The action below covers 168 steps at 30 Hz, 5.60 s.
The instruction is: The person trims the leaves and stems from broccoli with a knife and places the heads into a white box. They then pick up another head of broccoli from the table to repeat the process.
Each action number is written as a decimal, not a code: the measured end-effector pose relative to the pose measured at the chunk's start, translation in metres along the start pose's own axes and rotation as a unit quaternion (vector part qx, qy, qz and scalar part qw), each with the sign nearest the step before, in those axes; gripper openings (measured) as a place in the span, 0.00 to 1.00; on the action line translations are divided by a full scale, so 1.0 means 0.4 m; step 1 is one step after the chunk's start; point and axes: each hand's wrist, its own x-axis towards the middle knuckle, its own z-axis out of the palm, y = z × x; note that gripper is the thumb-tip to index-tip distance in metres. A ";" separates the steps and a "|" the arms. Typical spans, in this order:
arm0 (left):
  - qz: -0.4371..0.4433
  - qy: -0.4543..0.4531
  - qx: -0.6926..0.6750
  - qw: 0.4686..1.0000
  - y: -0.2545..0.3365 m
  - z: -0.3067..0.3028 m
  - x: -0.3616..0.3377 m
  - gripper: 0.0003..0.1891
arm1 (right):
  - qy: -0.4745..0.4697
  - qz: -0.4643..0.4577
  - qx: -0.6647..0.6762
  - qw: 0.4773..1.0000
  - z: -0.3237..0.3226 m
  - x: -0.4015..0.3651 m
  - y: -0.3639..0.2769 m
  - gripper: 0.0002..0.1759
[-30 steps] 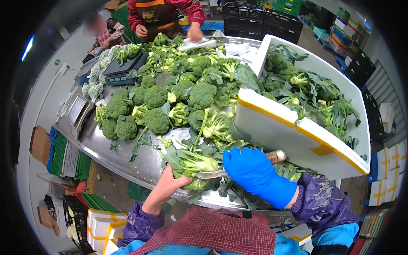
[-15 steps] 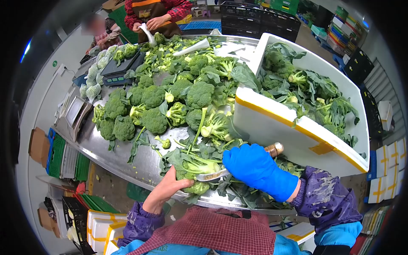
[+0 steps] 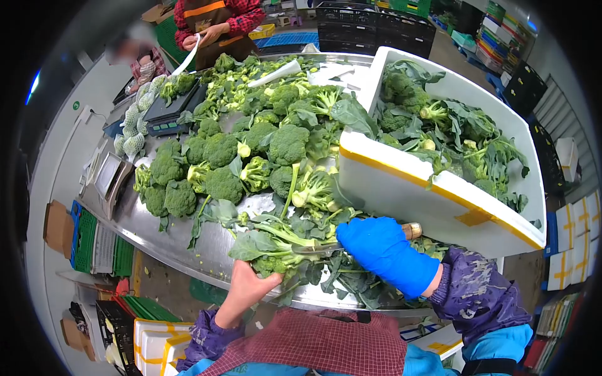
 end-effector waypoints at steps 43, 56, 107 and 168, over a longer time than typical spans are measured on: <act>-0.123 0.080 -0.472 0.869 -0.022 -0.087 0.206 0.29 | -0.162 0.119 0.405 0.892 -0.276 -0.059 0.274 0.20; -0.325 0.119 -0.372 0.861 -0.098 -0.001 0.182 0.22 | -0.103 0.259 0.366 0.888 -0.059 0.058 0.712 0.17; -0.269 0.044 -0.465 0.842 -0.018 0.031 0.129 0.21 | 0.243 0.366 0.562 0.701 -0.353 -0.119 0.486 0.21; -0.027 0.047 0.143 0.988 -0.225 0.065 0.001 0.44 | -0.009 0.236 0.569 0.787 0.385 -0.033 -0.104 0.18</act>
